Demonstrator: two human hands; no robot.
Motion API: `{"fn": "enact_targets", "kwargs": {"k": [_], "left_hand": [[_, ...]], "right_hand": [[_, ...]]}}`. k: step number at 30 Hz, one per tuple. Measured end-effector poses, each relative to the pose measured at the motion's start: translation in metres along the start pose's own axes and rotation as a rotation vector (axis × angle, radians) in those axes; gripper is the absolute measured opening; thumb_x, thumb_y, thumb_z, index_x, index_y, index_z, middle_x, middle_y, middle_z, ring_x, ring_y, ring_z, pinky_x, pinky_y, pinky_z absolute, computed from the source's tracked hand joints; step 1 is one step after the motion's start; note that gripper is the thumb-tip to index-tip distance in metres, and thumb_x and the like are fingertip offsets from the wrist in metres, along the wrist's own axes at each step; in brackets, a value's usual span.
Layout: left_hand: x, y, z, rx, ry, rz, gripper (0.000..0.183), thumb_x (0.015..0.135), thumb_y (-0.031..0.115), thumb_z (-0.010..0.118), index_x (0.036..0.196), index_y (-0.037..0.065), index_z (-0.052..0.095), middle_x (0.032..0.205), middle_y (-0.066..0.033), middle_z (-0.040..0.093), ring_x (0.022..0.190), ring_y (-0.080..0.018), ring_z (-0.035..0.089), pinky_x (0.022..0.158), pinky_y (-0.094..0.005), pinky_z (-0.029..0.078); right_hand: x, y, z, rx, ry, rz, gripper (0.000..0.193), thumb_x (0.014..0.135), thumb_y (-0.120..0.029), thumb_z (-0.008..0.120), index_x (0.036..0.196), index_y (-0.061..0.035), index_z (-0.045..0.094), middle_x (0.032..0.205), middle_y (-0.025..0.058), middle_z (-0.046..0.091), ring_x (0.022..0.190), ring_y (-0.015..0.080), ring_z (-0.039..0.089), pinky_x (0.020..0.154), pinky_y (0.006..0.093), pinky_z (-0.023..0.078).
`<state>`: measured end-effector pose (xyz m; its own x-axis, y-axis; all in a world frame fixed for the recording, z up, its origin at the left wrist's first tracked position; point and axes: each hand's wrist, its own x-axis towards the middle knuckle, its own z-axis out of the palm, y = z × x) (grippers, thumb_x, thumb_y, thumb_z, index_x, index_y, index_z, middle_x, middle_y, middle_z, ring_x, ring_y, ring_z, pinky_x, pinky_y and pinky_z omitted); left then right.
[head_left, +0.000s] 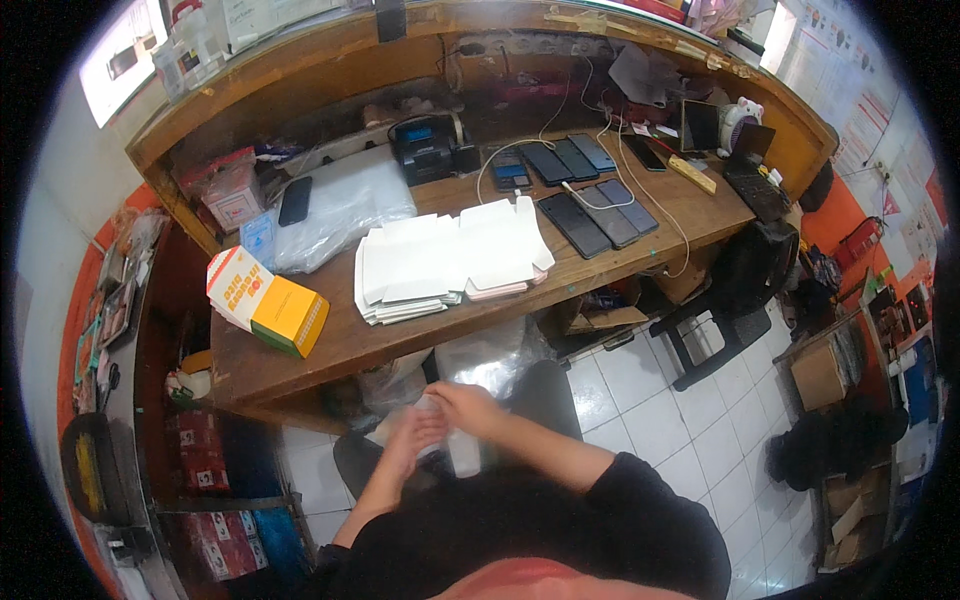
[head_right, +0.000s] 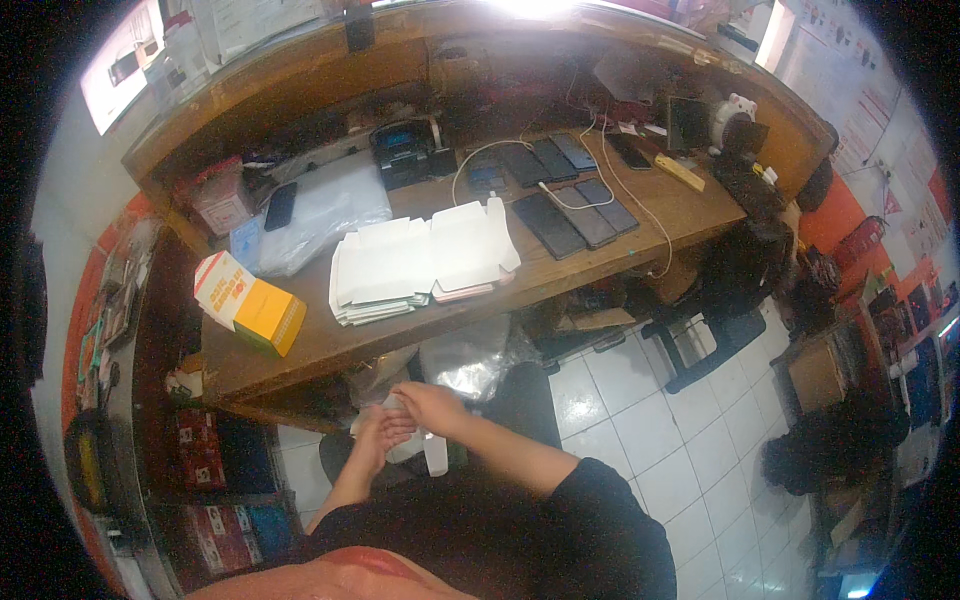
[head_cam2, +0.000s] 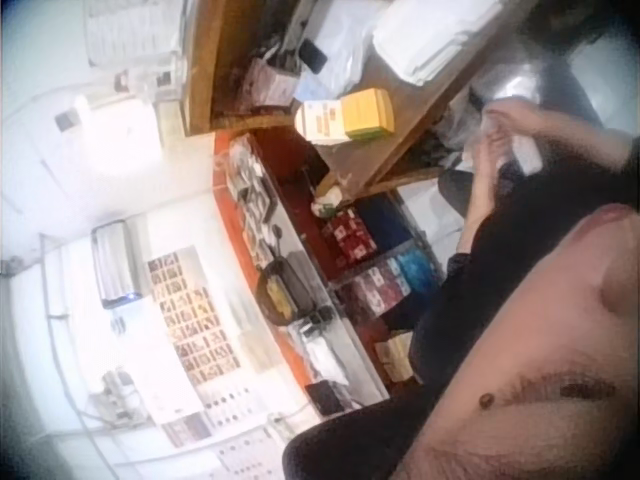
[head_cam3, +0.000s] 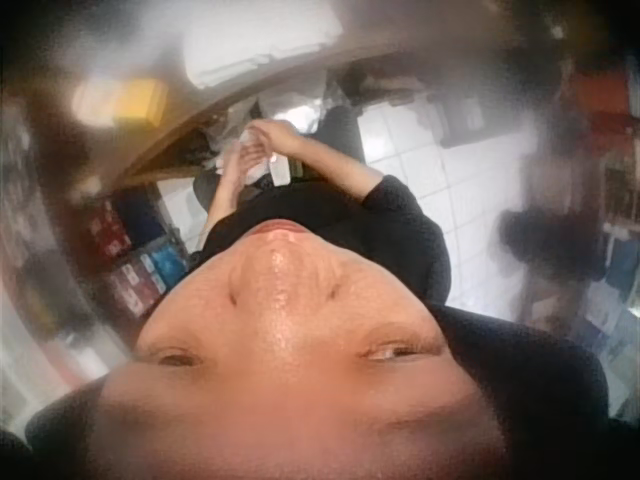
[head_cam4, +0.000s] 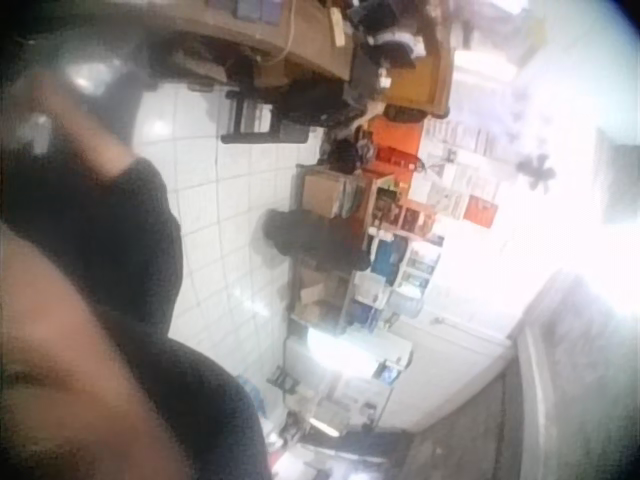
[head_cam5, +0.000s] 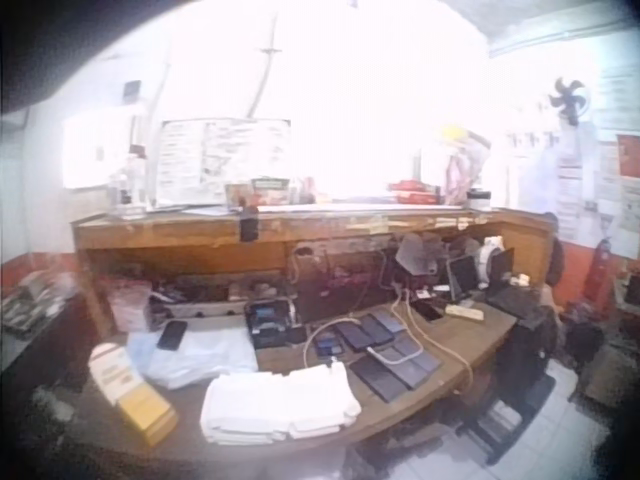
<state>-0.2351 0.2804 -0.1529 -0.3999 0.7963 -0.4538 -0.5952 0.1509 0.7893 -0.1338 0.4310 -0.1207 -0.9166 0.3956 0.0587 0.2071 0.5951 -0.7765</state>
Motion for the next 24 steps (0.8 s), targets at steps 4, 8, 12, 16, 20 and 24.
{"fn": "enact_targets", "kwargs": {"k": [4,8,12,16,20,24], "left_hand": [[-0.013,0.033,-0.007,-0.244,0.038,0.008,0.045,0.097,0.044,0.052,0.108,0.001,0.061,0.087,-0.0095,0.069,0.078,-0.0189,0.067,0.073,-0.0301,0.055],[-0.014,0.032,-0.009,-0.164,0.159,0.143,0.03,0.095,0.029,0.061,0.108,0.001,0.062,0.089,-0.0098,0.068,0.08,-0.0179,0.067,0.075,-0.0291,0.055],[-0.01,0.031,0.012,0.033,0.292,0.227,0.021,0.092,0.015,0.062,0.104,-0.002,0.065,0.092,-0.0087,0.068,0.085,-0.0152,0.066,0.077,-0.0285,0.053],[-0.006,0.026,0.002,0.35,0.304,0.417,0.015,0.088,0.005,0.062,0.098,-0.003,0.069,0.087,-0.0059,0.069,0.079,-0.0093,0.063,0.07,-0.0244,0.051],[-0.011,0.035,0.013,0.693,0.441,0.531,0.017,0.086,0.003,0.063,0.101,-0.002,0.068,0.092,-0.0076,0.07,0.078,-0.0124,0.065,0.071,-0.0265,0.052],[-0.005,0.031,0.021,0.724,0.549,0.662,0.019,0.083,0.004,0.064,0.101,-0.001,0.067,0.086,-0.009,0.069,0.074,-0.0112,0.064,0.067,-0.0266,0.051]], "right_hand": [[0.006,0.001,-0.012,-0.006,0.054,-0.143,0.021,0.094,-0.026,0.055,0.106,-0.01,0.061,0.101,0.0117,0.065,0.091,0.0336,0.064,0.076,0.0436,0.051],[0.009,-0.008,-0.017,0.06,0.072,-0.062,0.018,0.091,-0.022,0.059,0.1,-0.0076,0.062,0.096,0.011,0.064,0.086,0.0307,0.063,0.073,0.0386,0.05],[0.012,-0.007,-0.014,0.205,0.13,0.079,0.021,0.089,-0.025,0.063,0.094,-0.0046,0.063,0.091,0.0121,0.063,0.08,0.0314,0.063,0.072,0.0391,0.05],[0.009,-0.011,-0.014,0.334,0.033,0.181,0.026,0.086,-0.027,0.069,0.084,-0.0024,0.064,0.078,0.0082,0.063,0.071,0.0197,0.06,0.065,0.0334,0.048],[0.001,-0.018,-0.014,0.521,-0.057,0.264,0.029,0.086,-0.03,0.072,0.08,-0.003,0.064,0.069,0.002,0.061,0.064,0.0097,0.055,0.06,0.0274,0.046],[0.003,-0.012,-0.001,0.749,-0.058,0.414,0.029,0.086,-0.03,0.073,0.079,-0.0037,0.064,0.068,0.0007,0.061,0.062,0.008,0.054,0.058,0.0252,0.045]]}}
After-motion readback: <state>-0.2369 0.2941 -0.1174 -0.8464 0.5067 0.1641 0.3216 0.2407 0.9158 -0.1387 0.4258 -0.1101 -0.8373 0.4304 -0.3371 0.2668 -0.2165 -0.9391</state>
